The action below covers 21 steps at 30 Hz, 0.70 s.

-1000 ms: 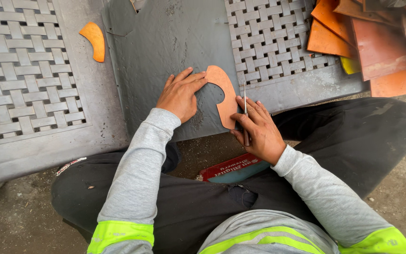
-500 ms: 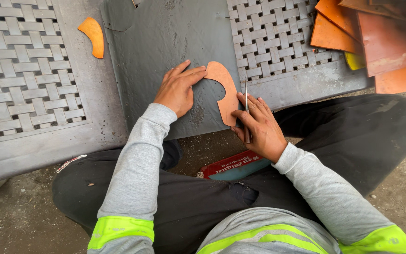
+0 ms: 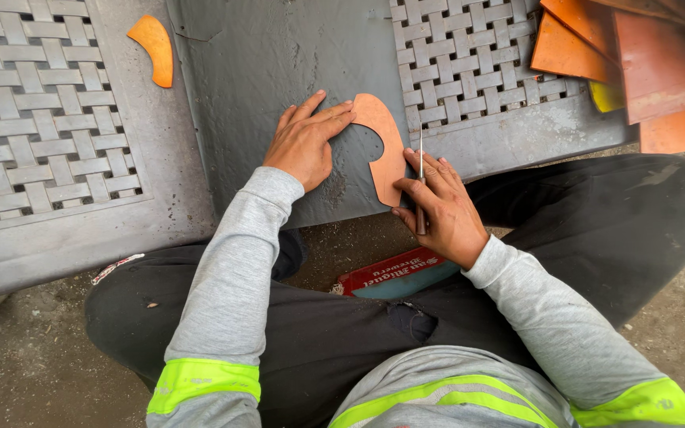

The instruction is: The person uses a pointed awl to cut an orange leather piece along a curved template on a gray work surface. They repeatedly reposition the template and cut along its edges, producing a shaped leather piece.

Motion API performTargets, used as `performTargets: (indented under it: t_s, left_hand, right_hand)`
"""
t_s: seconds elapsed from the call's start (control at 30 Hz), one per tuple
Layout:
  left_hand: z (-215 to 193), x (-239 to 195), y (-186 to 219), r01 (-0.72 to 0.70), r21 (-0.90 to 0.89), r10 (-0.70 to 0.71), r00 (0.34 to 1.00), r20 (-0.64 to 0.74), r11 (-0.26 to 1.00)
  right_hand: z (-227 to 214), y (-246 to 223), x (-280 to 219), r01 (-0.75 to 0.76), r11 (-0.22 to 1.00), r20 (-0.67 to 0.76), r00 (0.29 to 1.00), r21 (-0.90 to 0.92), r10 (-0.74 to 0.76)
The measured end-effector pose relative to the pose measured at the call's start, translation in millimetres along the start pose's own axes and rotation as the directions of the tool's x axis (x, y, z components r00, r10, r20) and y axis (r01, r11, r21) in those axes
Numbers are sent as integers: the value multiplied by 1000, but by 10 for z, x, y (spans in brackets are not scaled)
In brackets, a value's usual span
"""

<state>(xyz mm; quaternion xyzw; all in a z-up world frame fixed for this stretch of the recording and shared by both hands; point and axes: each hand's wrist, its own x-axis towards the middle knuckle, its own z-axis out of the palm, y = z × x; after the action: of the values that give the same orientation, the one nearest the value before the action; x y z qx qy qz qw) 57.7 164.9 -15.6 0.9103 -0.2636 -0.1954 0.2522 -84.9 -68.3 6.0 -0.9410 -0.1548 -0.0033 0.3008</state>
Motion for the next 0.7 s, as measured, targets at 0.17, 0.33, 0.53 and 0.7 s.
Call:
performTargets:
  t_s: [0.17, 0.33, 0.53, 0.7]
  left_hand:
    - [3, 1, 15, 10, -4, -10, 1000, 5, 1000]
    - [11, 18, -2, 12, 8, -13, 1000, 13, 1000]
    - [13, 15, -21, 11, 3, -11, 1000, 16, 1000]
    - [11, 19, -8, 14, 7, -14, 1000, 22, 1000]
  right_hand:
    - [-7, -5, 7, 0, 1000, 2, 1000, 6, 0]
    - [-11, -5, 11, 3, 1000, 2, 1000, -5, -3]
    - [-18, -9, 16, 3, 1000, 7, 1000, 4, -3]
    - [-18, -11, 19, -2, 1000, 9, 1000, 6, 2]
